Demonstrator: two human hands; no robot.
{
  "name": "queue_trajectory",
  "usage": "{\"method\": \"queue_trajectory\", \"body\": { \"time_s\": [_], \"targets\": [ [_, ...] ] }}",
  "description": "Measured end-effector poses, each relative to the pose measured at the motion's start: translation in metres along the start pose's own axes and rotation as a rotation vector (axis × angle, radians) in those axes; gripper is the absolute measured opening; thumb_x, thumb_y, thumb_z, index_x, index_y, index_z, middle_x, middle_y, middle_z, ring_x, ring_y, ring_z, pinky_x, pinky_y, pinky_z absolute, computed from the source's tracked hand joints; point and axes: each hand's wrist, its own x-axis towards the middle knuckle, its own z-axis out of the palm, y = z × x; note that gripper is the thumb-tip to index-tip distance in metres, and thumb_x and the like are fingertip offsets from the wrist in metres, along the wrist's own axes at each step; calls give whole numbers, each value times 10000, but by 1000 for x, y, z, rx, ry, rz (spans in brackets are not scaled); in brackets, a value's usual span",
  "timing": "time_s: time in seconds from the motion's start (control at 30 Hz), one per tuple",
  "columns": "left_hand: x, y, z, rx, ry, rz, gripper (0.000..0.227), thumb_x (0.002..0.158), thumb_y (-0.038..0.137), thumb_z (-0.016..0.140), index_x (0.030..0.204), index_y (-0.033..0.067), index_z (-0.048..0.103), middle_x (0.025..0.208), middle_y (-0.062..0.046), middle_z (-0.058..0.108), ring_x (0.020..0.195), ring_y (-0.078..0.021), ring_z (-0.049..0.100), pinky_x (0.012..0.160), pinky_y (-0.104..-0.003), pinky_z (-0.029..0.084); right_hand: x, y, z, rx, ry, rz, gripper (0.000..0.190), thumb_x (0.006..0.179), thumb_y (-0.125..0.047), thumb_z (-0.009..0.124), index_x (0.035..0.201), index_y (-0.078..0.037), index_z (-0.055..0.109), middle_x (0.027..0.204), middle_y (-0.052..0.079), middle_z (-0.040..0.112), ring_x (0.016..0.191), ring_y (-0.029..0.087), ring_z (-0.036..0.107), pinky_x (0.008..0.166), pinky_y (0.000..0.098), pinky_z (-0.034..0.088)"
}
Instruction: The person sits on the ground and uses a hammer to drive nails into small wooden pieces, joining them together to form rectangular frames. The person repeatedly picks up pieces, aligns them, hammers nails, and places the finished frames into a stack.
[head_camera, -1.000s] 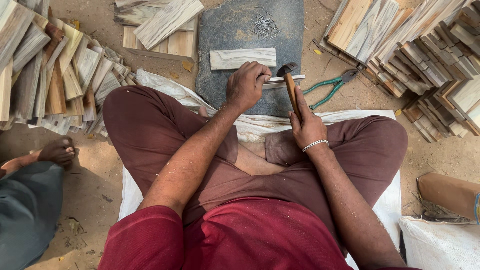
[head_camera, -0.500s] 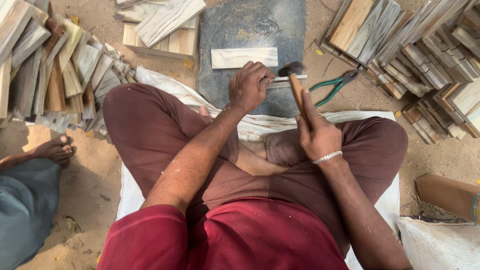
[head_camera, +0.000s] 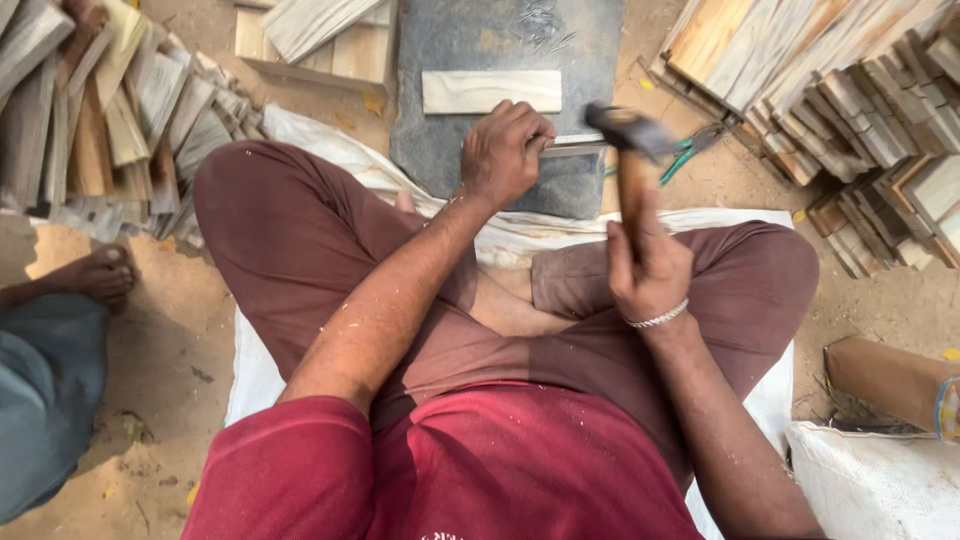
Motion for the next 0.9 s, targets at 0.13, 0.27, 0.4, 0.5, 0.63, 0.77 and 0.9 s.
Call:
{"method": "queue_trajectory", "body": {
  "time_s": [0.13,0.27,0.4,0.5,0.63,0.77,0.9],
  "targets": [
    [13,3,-2,36,-54,-66,55,870,130,736,864,125,682,843,-20,624,849,-237,632,727,-422,499,9,-1,-4,-139,-107,33,674,1009,-160,703,1612,-171,402,857,201,720,720,354,712,646,439,553],
    [7,-4,-1,29,7,-20,60,858,106,737,875,138,689,875,-12,637,910,-250,632,782,-429,503,9,-3,0,130,64,46,639,1083,-142,638,1639,-182,326,883,174,706,721,301,713,691,417,571],
    [9,-1,4,40,-42,-42,62,882,127,737,901,125,678,889,-15,629,916,-231,631,799,-419,502,12,-1,-3,-208,-142,42,683,1010,-115,707,1619,-190,408,893,225,725,774,380,710,688,470,555],
    [13,0,0,59,-43,-40,73,878,140,741,904,139,673,888,-10,630,920,-227,634,811,-419,503,18,3,-11,-128,-169,74,713,1013,-83,690,1642,-203,376,1023,231,734,872,370,724,743,461,573],
    [4,-9,1,107,-77,56,275,846,193,816,1009,121,607,937,-83,607,941,-279,622,803,-444,490,1,17,-24,328,146,82,687,1027,-58,617,1636,-228,350,1310,221,751,808,272,686,676,382,598],
    [6,-10,2,39,-145,-96,432,810,80,795,1152,133,538,931,-30,659,923,-277,653,797,-460,493,4,27,-10,-58,488,-439,740,1011,34,606,1648,-103,255,1245,437,441,1099,573,563,899,534,498],
    [9,-6,2,37,-142,-146,429,803,65,797,1118,133,514,911,-49,650,898,-300,665,777,-476,498,10,20,-1,-262,-336,107,737,1012,-115,686,1647,-201,321,1118,236,741,967,400,725,835,460,571]
  ]
}}
